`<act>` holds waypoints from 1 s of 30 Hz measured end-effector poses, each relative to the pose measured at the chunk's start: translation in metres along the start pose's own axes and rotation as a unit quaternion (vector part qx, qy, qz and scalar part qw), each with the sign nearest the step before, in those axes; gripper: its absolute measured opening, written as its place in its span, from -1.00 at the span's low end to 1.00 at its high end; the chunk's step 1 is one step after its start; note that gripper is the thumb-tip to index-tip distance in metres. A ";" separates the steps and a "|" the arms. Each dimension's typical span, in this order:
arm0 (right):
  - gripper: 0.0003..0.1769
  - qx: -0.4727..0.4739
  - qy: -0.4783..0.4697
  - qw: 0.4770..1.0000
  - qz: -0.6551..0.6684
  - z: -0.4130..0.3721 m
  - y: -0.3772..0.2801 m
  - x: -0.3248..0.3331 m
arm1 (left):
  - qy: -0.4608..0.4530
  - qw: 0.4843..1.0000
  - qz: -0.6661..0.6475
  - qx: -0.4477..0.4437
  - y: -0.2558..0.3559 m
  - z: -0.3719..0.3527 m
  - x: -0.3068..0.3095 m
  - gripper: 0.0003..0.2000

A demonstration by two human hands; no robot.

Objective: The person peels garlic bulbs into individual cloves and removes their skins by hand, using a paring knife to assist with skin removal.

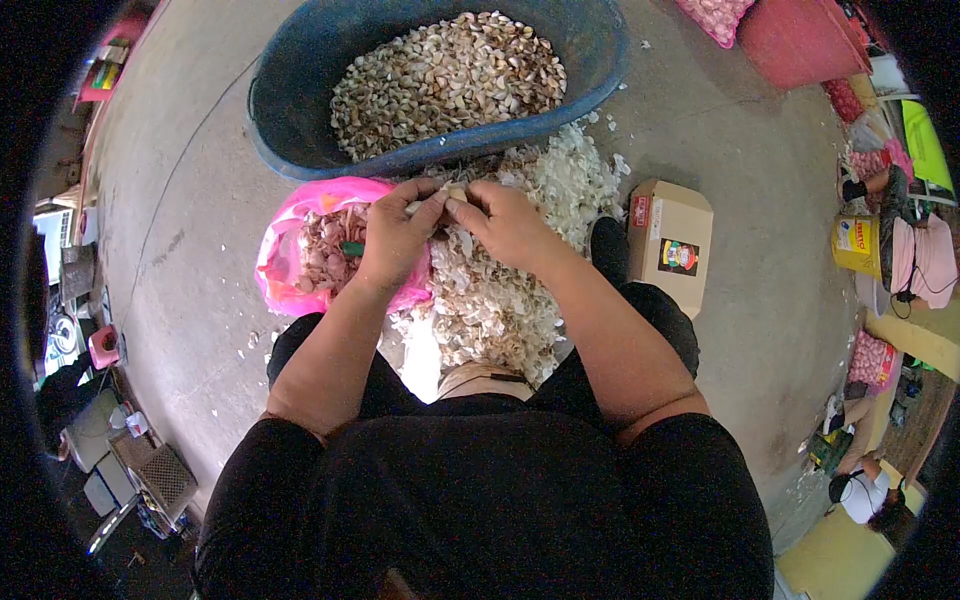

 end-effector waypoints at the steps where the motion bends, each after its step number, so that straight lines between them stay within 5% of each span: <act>1: -0.62 -0.004 0.002 0.999 -0.033 0.000 0.002 0.004 | -0.001 1.000 0.023 -0.016 0.001 0.000 -0.001 -0.82; 8: -0.68 0.050 -0.009 0.998 -0.032 -0.007 -0.003 0.001 | -0.052 0.992 0.106 -0.044 0.007 0.001 -0.005 -0.82; 11: -0.71 -0.022 -0.035 0.990 0.136 -0.009 0.002 -0.005 | -0.042 0.994 0.072 -0.071 0.011 -0.002 -0.008 -0.82; 17: -0.68 -0.038 -0.026 0.981 0.190 -0.014 -0.014 -0.004 | 0.040 0.991 0.117 -0.049 0.011 -0.003 0.001 -0.80; 20: -0.77 0.122 0.015 0.992 -0.022 -0.004 -0.003 -0.005 | 0.061 0.992 0.089 -0.066 0.010 -0.004 0.001 -0.80; 26: -0.73 0.128 0.109 0.981 -0.101 -0.016 -0.031 -0.005 | 0.113 0.984 0.129 -0.055 -0.003 -0.003 0.003 -0.80; 30: -0.77 0.127 0.140 0.965 -0.181 -0.013 -0.027 -0.001 | 0.057 0.958 0.277 -0.041 0.010 -0.003 -0.002 -0.84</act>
Point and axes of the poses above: each hand's wrist, its own z-axis towards the middle knuckle, its own x-axis out of the back of the hand, y = z × x, the point moved 6 cm from there along z, towards the middle knuckle, and after that the axes turned 7 degrees about -y, right-handed, at the moved point
